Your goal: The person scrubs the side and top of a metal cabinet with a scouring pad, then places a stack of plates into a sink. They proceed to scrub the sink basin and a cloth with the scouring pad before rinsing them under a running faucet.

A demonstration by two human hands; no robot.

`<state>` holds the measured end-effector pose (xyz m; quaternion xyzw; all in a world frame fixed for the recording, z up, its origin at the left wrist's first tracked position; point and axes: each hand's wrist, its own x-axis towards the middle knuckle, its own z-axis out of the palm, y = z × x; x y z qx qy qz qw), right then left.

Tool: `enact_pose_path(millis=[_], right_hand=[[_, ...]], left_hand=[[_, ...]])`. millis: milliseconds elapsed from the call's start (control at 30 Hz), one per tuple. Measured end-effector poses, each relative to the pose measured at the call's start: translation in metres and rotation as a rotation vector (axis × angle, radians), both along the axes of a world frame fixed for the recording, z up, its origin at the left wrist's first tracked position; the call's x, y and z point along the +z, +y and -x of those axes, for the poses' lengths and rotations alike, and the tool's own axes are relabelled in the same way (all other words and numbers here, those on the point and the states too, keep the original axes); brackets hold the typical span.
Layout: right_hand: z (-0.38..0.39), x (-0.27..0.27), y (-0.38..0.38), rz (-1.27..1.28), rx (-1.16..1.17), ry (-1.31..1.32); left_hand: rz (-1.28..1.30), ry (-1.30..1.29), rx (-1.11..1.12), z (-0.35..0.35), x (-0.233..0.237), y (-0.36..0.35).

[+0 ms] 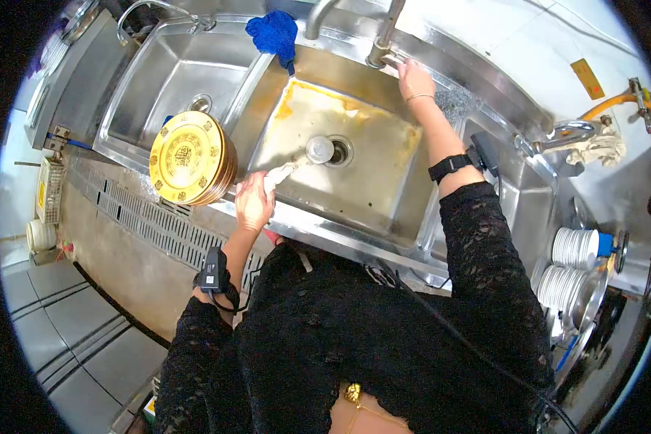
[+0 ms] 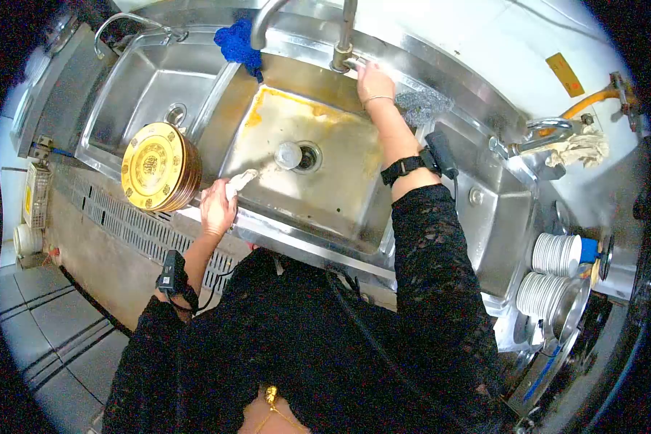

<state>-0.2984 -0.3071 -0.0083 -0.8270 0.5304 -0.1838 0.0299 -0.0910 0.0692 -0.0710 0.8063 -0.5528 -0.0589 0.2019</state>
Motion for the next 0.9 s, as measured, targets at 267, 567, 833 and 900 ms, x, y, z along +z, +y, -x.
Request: enact_pose_path(millis=[267, 567, 833, 900], right_hand=[[0.022, 0.009, -0.028, 0.014, -0.030, -0.104], [-0.087, 0.177, 0.067, -0.611, 0.573, -0.901], [-0.177, 0.144, 0.031, -0.665, 0.486, -1.090], [-0.199, 0.134, 0.001, -0.654, 0.460, -1.096]], left_hand=[[0.024, 0.030, 0.015, -0.001, 0.003, 0.003], [0.066, 0.047, 0.020, -0.003, 0.005, 0.005], [0.039, 0.074, -0.010, -0.006, 0.004, 0.005], [0.069, 0.105, -0.011, -0.006, 0.007, 0.005]])
